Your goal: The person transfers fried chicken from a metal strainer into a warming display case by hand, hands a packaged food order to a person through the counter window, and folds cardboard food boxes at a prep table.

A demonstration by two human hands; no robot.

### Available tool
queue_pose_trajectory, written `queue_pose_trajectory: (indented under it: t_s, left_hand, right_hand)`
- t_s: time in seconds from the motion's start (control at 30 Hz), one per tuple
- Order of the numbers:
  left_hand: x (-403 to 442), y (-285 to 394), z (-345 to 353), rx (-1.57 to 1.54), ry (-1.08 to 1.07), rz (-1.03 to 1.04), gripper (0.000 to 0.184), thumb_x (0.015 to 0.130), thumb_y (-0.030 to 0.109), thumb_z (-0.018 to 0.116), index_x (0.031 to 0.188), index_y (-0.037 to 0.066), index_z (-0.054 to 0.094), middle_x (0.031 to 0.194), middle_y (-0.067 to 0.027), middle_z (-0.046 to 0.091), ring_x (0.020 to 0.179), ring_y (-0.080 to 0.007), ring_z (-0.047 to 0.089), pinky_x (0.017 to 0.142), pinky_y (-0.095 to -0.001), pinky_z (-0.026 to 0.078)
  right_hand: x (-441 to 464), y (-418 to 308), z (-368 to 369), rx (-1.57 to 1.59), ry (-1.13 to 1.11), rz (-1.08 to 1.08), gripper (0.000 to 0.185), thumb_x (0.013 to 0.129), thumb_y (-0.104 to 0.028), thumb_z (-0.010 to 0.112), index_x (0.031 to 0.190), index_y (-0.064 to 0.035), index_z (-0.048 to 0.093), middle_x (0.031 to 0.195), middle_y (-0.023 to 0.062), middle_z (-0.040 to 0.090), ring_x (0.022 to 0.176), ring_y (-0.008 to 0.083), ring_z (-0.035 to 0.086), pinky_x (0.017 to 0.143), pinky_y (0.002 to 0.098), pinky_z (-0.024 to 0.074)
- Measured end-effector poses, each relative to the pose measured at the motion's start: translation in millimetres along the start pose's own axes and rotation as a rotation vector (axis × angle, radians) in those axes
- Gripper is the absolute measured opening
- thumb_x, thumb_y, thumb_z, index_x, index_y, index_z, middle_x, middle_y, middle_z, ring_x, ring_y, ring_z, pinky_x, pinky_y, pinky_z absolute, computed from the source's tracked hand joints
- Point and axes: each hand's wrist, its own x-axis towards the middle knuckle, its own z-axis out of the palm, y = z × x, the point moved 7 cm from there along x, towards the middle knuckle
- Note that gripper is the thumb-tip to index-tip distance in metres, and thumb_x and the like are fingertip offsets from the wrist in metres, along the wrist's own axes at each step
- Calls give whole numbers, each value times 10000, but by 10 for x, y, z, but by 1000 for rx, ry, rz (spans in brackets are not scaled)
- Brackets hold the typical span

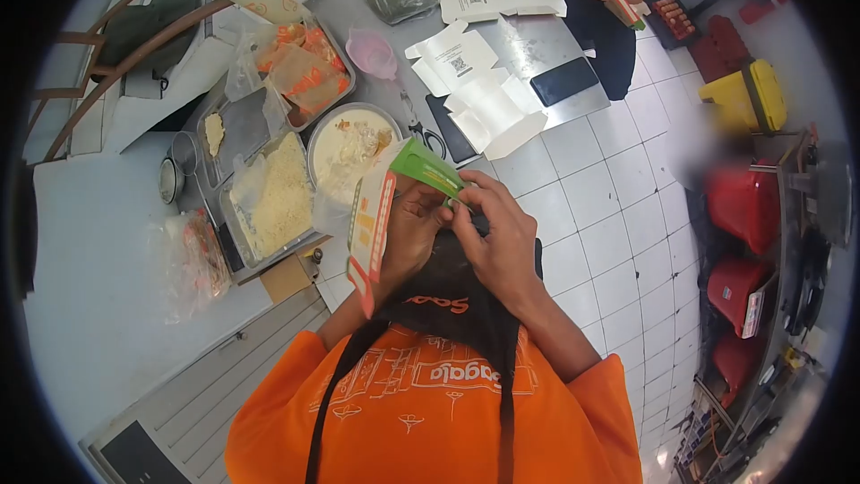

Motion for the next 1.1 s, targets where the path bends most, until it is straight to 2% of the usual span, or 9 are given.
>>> queue_pose_trajectory:
  t_s: [0.13,0.23,0.33,0.37,0.47,0.6,0.9,1.0,1.1]
  left_hand:
    - [-15,200,137,-43,-45,72,219,896,33,682,1094,35,587,1019,-51,637,909,-117,610,839,-254,528]
    - [-33,82,-28,148,-17,-30,214,900,90,695,1077,35,587,994,-42,625,905,-118,602,839,-259,526]
    - [-30,157,21,179,-58,109,231,906,144,697,1075,37,582,994,-41,612,896,-124,596,835,-277,531]
    - [-53,142,34,34,-45,44,252,922,163,678,1110,36,570,1033,-56,615,936,-144,611,854,-297,540]
    - [-71,131,-19,36,55,43,280,934,165,662,1161,38,557,1068,-71,618,992,-161,621,873,-310,547]
    - [-34,49,-149,201,29,83,321,936,173,661,1206,41,548,1109,-83,625,1030,-172,624,882,-321,552]
    - [45,120,-35,-118,127,42,321,926,178,686,1172,6,572,1079,-86,642,939,-144,632,811,-281,555]
    - [83,109,-31,-100,111,32,327,927,160,682,1185,1,559,1092,-84,639,933,-141,635,819,-280,547]
    - [100,126,-51,-39,101,51,318,925,143,680,1182,4,555,1129,-93,642,952,-138,644,844,-285,530]
  right_hand:
    - [-4,-7,-17,8,-15,-1,141,832,-13,683,960,-3,625,1091,175,693,883,261,725,742,321,576]
    - [-50,97,-21,43,-14,82,145,828,-12,681,959,-1,622,1076,182,699,893,266,725,758,325,579]
    - [-59,52,4,31,-55,62,140,835,-16,673,963,6,623,1087,193,696,902,256,725,769,322,576]
    - [-68,78,14,63,-73,86,136,841,-20,670,966,9,624,1103,195,693,906,248,725,771,316,572]
    - [-52,154,55,235,-102,223,126,859,-33,660,971,15,628,1151,196,681,923,222,721,775,298,560]
    - [-66,217,113,341,-103,366,124,874,-50,653,976,19,639,1213,200,660,942,202,714,786,278,544]
    - [87,13,70,-18,-118,28,163,867,-52,670,1017,11,659,1201,193,667,959,240,719,808,320,561]
    - [46,194,51,268,-18,322,153,866,-41,667,1010,9,667,1167,189,680,990,250,710,818,323,560]
    - [7,211,105,289,-59,297,153,867,-31,664,1014,10,668,1166,189,677,1002,259,706,826,323,560]
